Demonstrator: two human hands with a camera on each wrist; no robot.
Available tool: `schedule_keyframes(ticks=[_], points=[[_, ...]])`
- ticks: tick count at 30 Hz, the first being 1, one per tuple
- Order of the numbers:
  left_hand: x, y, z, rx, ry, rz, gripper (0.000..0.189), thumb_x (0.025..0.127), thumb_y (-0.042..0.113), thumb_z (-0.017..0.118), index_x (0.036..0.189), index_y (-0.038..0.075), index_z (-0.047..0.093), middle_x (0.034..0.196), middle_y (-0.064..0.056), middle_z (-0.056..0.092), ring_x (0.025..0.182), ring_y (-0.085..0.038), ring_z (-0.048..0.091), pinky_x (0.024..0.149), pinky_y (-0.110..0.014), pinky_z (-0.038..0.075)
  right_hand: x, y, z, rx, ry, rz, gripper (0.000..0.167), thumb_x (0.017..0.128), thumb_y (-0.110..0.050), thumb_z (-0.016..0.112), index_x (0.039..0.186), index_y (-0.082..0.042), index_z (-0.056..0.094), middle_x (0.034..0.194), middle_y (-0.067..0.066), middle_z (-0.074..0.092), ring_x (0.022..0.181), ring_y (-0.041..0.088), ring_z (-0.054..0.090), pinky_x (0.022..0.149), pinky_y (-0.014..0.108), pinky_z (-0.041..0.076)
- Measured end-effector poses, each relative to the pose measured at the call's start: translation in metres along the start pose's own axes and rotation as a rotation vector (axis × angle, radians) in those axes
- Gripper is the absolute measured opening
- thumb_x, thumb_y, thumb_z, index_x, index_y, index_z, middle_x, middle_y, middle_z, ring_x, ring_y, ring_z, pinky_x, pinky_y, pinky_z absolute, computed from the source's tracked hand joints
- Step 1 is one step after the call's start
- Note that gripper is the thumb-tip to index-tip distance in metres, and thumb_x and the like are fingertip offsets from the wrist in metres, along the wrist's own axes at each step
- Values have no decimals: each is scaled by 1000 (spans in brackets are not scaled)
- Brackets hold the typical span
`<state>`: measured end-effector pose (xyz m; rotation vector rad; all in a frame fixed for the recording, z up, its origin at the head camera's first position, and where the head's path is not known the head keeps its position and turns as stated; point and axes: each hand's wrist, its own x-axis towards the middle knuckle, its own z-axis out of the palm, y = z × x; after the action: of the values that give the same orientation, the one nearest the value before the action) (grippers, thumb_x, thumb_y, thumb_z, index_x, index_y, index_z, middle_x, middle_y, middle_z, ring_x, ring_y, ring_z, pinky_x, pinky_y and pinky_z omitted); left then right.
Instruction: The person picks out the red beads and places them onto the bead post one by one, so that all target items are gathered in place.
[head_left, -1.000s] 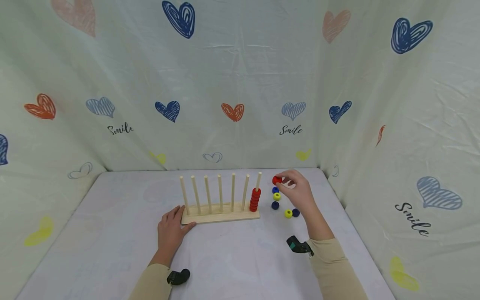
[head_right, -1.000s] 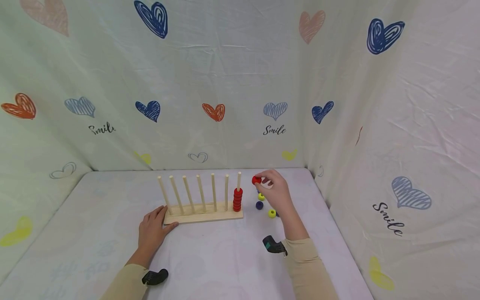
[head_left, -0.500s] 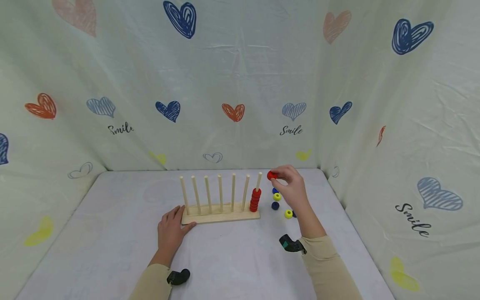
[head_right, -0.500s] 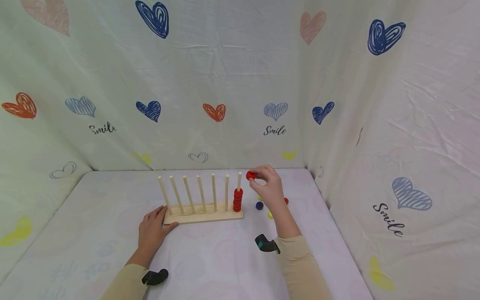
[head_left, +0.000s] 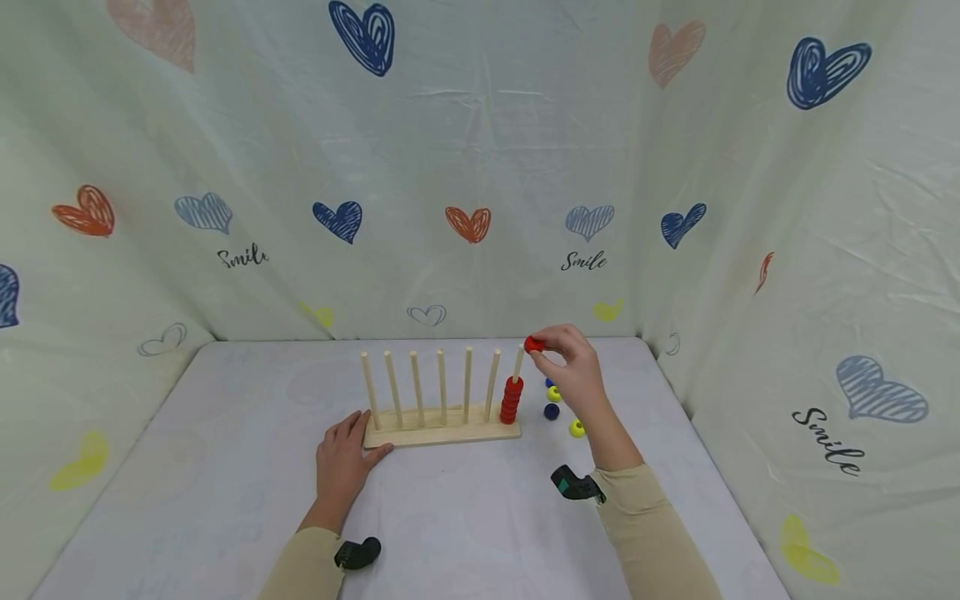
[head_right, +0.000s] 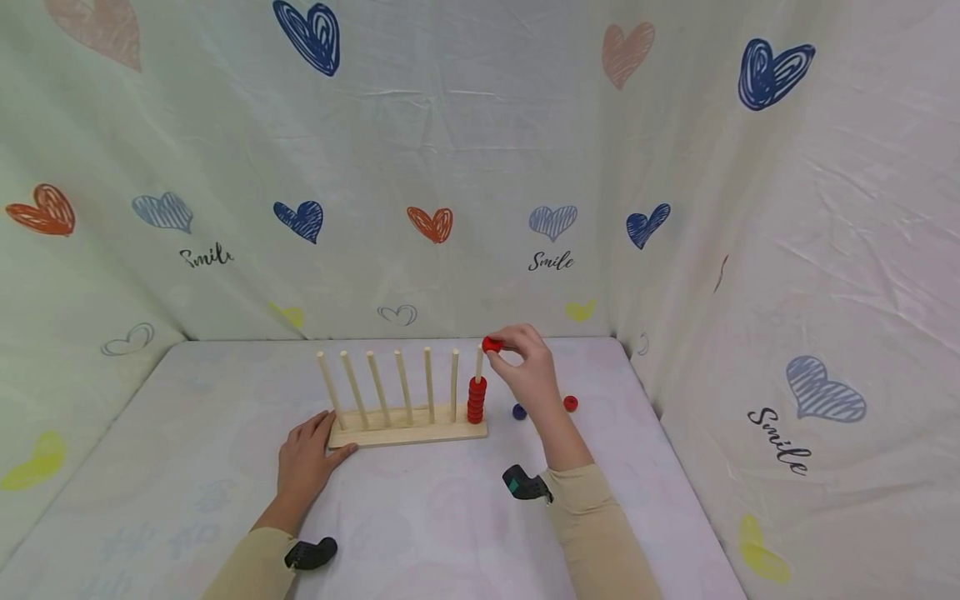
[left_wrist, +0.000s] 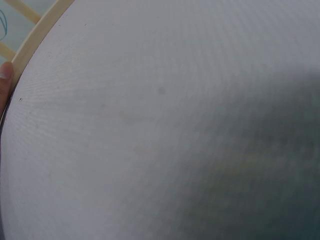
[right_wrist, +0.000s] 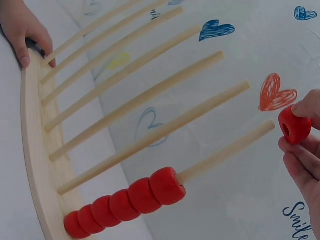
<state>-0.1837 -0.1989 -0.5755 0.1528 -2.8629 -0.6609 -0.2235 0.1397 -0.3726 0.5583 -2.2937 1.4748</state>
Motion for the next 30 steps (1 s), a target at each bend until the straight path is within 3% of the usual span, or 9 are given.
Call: schedule_keyframes(ticks=[8, 30], points=[[1, 1, -2, 3, -31, -5, 80, 86, 43, 72, 146, 1, 40, 148, -22, 36, 130, -44, 33, 101, -60, 30, 7, 41, 12, 30, 8, 32, 21, 87, -1, 72, 108, 0, 70, 110, 10, 59, 101, 22, 62, 97, 34, 48], [1, -2, 2, 16, 23, 21, 80, 83, 44, 75, 143, 1, 45, 144, -23, 41, 127, -44, 37, 98, -60, 33, 11, 45, 18, 70, -4, 87, 21, 85, -2, 75, 105, -2, 71, 106, 6, 59, 97, 19, 63, 96, 32, 49]])
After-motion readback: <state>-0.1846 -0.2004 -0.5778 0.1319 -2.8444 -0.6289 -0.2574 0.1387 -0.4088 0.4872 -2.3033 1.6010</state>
